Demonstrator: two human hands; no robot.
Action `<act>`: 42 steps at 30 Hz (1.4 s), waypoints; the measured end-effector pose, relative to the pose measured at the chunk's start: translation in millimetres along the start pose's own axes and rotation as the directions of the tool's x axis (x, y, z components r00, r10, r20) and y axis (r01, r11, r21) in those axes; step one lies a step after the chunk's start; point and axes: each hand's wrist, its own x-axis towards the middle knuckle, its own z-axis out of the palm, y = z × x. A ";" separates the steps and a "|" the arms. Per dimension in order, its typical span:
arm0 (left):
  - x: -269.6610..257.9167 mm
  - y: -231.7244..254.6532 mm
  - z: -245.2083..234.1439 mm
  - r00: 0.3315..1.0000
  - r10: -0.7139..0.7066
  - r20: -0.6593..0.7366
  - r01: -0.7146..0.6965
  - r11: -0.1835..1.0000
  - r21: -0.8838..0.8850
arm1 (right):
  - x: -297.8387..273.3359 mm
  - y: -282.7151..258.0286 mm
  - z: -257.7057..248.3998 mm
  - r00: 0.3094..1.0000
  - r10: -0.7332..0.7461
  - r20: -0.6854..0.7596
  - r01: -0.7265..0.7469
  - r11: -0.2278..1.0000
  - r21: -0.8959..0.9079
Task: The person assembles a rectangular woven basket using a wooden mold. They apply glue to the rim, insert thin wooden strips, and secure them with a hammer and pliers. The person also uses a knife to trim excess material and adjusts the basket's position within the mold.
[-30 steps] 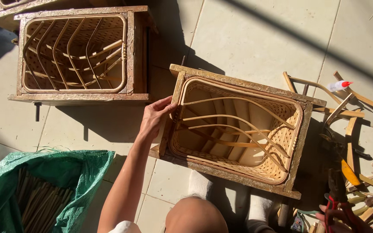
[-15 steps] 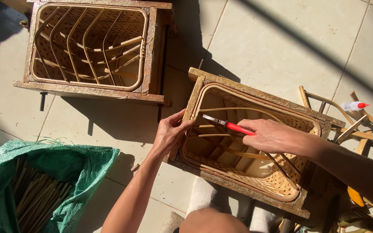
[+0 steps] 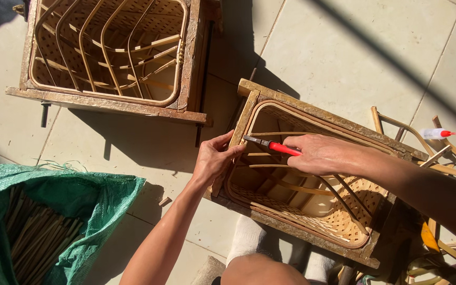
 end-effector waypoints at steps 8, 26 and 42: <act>2.9 -8.3 -3.6 1.000 -0.001 0.019 0.002 0.999 -0.042 | -2.2 -8.6 9.2 1.000 0.019 0.002 -0.019 0.998 -0.057; 30.1 -4.9 3.1 0.997 0.070 0.026 -0.064 0.979 -0.191 | -8.9 31.2 19.2 0.994 0.109 -0.029 -0.097 0.957 0.274; 76.9 7.3 8.5 0.985 0.139 0.106 -0.134 0.990 -0.049 | 30.2 11.9 -12.7 0.985 0.132 -0.109 -0.127 0.991 0.050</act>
